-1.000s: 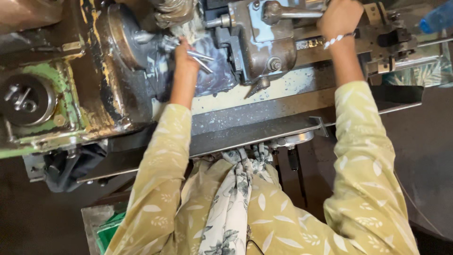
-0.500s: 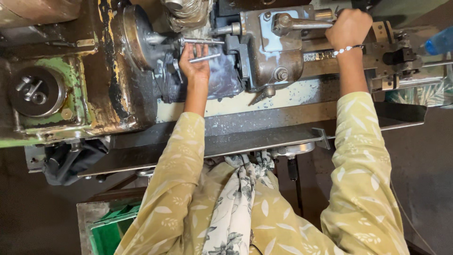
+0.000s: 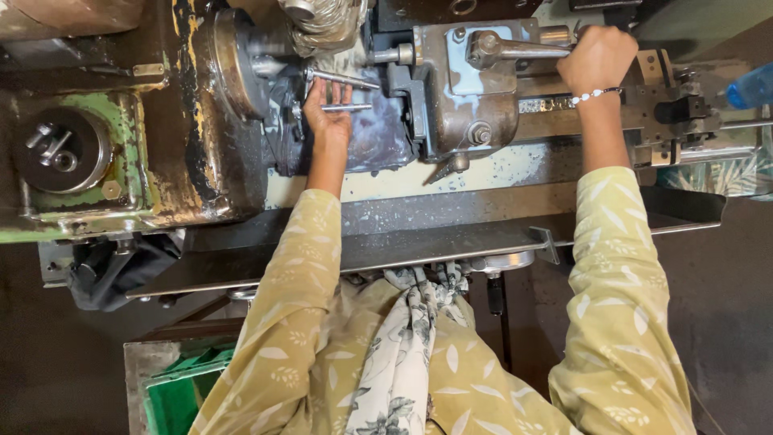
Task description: The person repeatedly picks up metal rods from a green bin, inserts them into a metal forming machine, and operates the machine to shape the rods. The person then removes the shaped rods and places them back into the bin. This cycle is repeated multiple times throughout the video.
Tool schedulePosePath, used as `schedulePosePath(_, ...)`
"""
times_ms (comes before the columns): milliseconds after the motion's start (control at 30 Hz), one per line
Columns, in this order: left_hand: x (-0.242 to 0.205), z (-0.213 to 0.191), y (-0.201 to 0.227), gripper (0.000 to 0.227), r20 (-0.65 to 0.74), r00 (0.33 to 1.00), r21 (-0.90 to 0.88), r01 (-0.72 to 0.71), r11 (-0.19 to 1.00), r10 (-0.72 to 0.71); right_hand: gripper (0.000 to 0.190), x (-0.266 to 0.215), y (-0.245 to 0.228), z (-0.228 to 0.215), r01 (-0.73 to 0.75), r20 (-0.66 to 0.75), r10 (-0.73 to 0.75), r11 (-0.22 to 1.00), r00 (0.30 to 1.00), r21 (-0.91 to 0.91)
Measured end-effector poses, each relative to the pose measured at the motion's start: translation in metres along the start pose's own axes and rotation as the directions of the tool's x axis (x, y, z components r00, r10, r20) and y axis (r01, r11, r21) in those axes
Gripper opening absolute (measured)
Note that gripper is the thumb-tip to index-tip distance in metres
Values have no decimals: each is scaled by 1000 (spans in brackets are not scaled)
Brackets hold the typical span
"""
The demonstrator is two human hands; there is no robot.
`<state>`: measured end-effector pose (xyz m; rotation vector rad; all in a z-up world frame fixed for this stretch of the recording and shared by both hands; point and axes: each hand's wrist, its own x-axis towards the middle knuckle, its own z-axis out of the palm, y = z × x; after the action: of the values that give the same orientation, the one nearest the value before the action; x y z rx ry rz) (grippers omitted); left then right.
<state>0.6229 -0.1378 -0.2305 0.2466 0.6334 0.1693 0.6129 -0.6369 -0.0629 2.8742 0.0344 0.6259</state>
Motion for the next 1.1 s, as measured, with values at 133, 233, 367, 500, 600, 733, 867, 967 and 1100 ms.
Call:
schedulePosePath(133, 4, 1, 1, 37, 14, 1000, 26, -7, 1000, 7, 13, 2, 2, 2, -10, 17, 10, 1000, 1000, 7)
schedulePosePath(233, 4, 3, 8, 36, 18, 1000, 36, -23, 999, 22, 10, 2, -1, 6, -16, 14, 16, 1000, 1000, -11)
schedulePosePath(367, 2, 10, 10, 35, 20, 1000, 49, -23, 999, 22, 10, 2, 0, 6, -26, 34, 26, 999, 999, -19)
schedulePosePath(500, 0, 14, 9, 33, -1, 1000, 51, -31, 998, 31, 9, 3, -1, 5, -30, 26, 30, 999, 999, -11)
schedulePosePath(600, -2, 14, 7, 31, 16, 1000, 35, -13, 999, 12, 11, 2, -3, 4, -26, 14, 26, 1000, 1000, 0)
schedulePosePath(733, -2, 19, 3, 29, -9, 1000, 35, -12, 999, 12, 13, 4, -1, 4, -33, 35, 33, 999, 999, 3)
schedulePosePath(867, -7, 23, 1, 30, 17, 1000, 26, -23, 999, 23, 10, 3, -2, 5, -35, 21, 35, 999, 999, -17)
schedulePosePath(967, -10, 29, -2, 30, 12, 999, 18, -39, 999, 39, 11, 5, -3, 4, -42, 20, 42, 999, 999, -2)
schedulePosePath(1100, -9, 33, -16, 30, 26, 993, -1, -118, 993, 118, 12, 3, -1, 2, -39, 11, 39, 999, 999, 15)
